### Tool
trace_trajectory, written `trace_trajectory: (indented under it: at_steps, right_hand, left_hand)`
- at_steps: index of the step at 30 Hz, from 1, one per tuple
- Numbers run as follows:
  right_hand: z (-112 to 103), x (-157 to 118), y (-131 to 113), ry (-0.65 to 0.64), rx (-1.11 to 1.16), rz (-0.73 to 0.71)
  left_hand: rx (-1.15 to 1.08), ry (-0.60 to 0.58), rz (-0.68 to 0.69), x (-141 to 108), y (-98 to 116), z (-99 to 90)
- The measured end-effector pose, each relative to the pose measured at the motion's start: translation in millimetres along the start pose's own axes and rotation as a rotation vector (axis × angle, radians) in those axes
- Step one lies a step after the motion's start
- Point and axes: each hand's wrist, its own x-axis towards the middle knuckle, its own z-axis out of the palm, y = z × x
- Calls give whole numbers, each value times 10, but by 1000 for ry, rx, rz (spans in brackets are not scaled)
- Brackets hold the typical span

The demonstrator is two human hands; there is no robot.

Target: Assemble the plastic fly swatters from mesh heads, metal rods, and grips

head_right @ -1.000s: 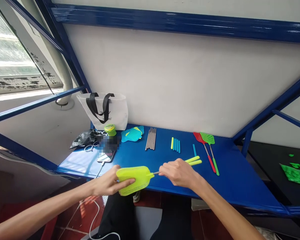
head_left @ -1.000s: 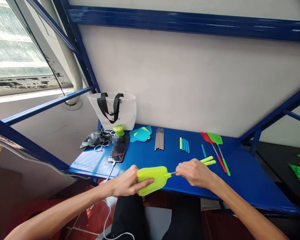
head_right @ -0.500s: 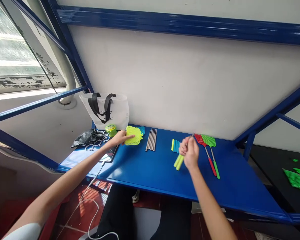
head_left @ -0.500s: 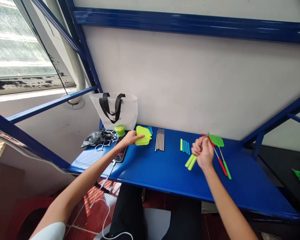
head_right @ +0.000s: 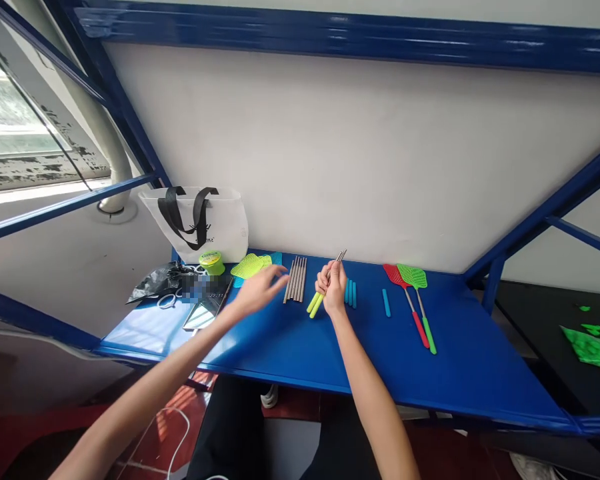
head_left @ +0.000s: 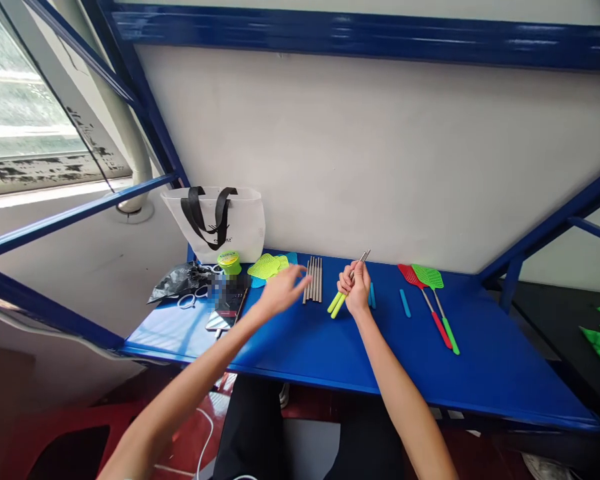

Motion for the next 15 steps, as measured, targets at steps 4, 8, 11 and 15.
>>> trace_trajectory:
  at_steps: [4, 8, 11, 15]
  right_hand:
    - [29, -43, 13, 2, 138, 95]
    - [-334, 90, -306, 59, 222, 102]
    - [-849, 385, -809, 297, 265, -121]
    - [-1244, 616, -1141, 435, 219, -218]
  left_hand:
    - [-543, -448, 40, -199, 580, 522]
    - [-879, -451, 8, -601, 923, 586]
    - [-847, -623, 64, -964, 898, 330]
    - [-687, -699, -64, -818, 705, 308]
